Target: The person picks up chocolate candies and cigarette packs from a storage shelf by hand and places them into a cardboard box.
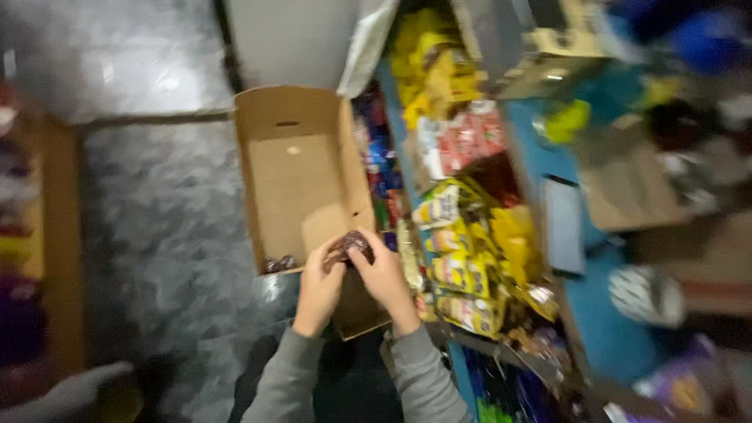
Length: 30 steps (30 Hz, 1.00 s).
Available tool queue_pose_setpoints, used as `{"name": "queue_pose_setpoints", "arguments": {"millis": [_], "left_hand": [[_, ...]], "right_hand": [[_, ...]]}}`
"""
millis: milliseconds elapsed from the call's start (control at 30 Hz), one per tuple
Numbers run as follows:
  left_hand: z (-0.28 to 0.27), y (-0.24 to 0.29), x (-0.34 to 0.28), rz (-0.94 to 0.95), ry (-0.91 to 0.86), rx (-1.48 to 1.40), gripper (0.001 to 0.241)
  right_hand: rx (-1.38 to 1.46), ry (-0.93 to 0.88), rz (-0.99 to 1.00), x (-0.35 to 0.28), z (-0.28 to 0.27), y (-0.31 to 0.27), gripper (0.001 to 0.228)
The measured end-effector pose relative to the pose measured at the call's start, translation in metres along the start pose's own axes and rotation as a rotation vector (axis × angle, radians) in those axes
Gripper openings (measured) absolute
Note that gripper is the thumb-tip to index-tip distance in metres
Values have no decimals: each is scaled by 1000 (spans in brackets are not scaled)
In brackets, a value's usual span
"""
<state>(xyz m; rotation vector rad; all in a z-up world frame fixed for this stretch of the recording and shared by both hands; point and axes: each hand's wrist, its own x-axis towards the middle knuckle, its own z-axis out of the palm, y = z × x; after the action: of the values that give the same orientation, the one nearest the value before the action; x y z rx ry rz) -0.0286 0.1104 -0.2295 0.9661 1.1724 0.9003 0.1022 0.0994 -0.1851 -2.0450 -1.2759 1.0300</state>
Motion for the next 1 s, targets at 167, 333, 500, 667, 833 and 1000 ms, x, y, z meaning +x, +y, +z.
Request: {"name": "queue_pose_setpoints", "arguments": {"millis": [167,333,500,667,833,1000], "left_hand": [[1,-102,54,-239,174,-290,57],[-12,-222,110,-278,272,-488,46],[-53,-256,171,-195,223,132,35],[-65,-301,270,-303,-197,761,62],[-72,-163,237,-407,-516,926,80],[-78,-121,219,-487,-591,902,81]], "right_hand": [[-186,-127,-29,94,67,102,49],[-215,-331,-58,154,118,138,43],[-293,-417,-89,213,168,172,40],[-508,-472,-90,289,236,265,18],[-766,-559,-213,273,253,268,28],[-798,-641,-167,313,287,336,38]]}}
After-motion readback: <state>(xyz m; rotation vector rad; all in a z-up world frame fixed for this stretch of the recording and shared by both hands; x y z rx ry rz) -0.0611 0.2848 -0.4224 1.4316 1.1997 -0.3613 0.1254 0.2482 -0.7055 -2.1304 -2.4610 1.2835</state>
